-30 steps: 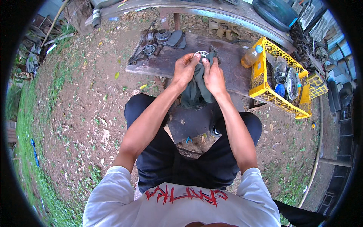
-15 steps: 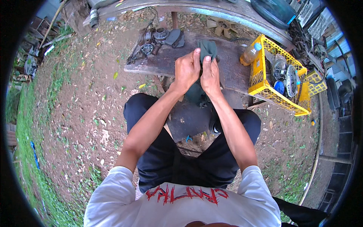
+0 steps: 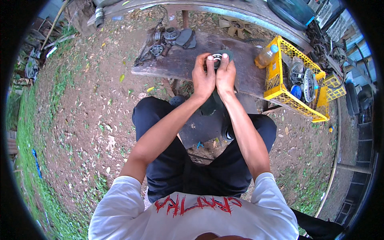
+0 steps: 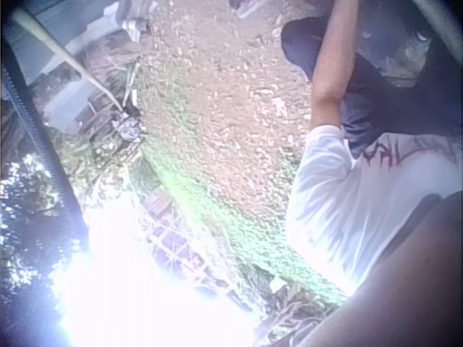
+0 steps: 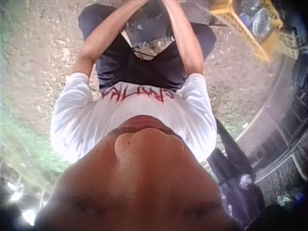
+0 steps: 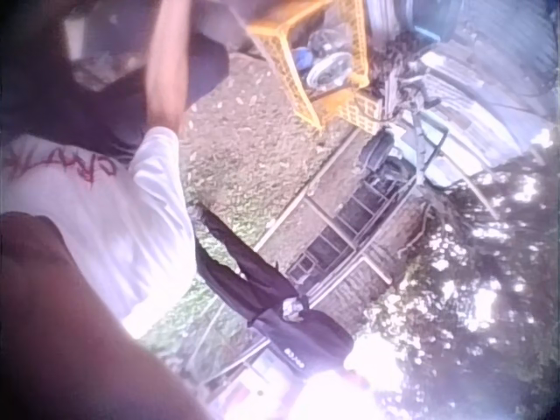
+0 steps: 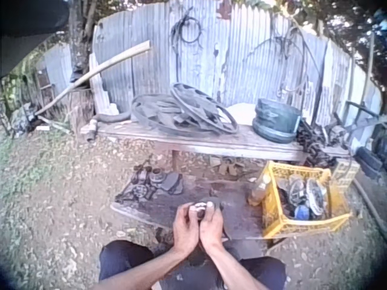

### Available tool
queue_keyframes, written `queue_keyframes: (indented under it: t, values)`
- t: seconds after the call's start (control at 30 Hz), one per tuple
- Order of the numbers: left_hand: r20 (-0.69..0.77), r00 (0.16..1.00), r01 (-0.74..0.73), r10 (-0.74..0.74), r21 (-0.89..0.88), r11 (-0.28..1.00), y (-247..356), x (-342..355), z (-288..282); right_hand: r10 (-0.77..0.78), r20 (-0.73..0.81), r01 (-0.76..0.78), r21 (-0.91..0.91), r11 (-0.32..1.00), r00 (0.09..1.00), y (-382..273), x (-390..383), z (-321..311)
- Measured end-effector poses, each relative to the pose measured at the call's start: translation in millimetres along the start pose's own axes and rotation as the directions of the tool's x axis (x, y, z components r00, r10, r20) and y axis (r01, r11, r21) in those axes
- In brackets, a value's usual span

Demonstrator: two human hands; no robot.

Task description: The person wipes a disassembled alternator with a cloth, handles a metal bearing, and uses a file to clean its inner surface.

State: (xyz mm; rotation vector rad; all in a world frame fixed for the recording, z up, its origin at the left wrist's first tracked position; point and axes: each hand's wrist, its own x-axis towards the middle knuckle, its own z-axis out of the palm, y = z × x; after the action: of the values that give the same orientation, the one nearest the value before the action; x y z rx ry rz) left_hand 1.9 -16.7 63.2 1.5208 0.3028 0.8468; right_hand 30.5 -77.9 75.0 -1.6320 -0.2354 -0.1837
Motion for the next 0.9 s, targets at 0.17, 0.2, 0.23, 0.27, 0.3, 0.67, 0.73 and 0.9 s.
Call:
queue_keyframes:
  t: [0.17,0.2,0.23,0.27,0.3,0.67,0.73,0.9]
  values:
    - [0.056,0.990,-0.138,0.128,0.245,0.960,9.7,21.3,-7.3,-0.200,0.094,0.201,0.006,0.980,0.975,9.4,-5.1,-1.5]
    - [0.051,0.973,-0.230,0.225,0.314,0.921,15.0,26.1,-10.0,-0.205,0.119,0.207,-0.012,0.978,0.972,4.4,-4.9,-3.5]
    - [0.108,0.962,-0.272,0.250,0.362,0.891,20.1,29.5,-12.9,-0.208,0.144,0.214,-0.030,0.976,0.967,-1.4,-3.5,-6.8]
    - [0.170,0.947,-0.319,0.272,0.409,0.855,26.2,33.1,-17.1,-0.211,0.165,0.221,-0.045,0.974,0.964,-10.4,-2.9,-8.8]
    - [0.233,0.928,-0.367,0.290,0.450,0.814,30.0,36.0,-20.8,-0.212,0.187,0.227,-0.059,0.972,0.959,-14.8,-2.9,-10.2]
    - [0.119,0.992,-0.002,-0.037,0.311,0.950,38.8,38.7,-18.5,0.194,0.346,-0.207,0.002,0.978,0.918,0.8,20.8,-17.1]
    - [0.068,0.997,-0.041,0.021,0.308,0.950,23.9,34.3,-16.9,0.190,0.307,-0.271,0.249,0.930,0.933,3.8,18.6,-10.0]
    - [0.118,0.991,-0.112,0.070,0.408,0.906,13.3,26.2,-13.6,0.273,0.385,-0.456,0.552,0.698,0.882,-4.6,20.7,-17.1]
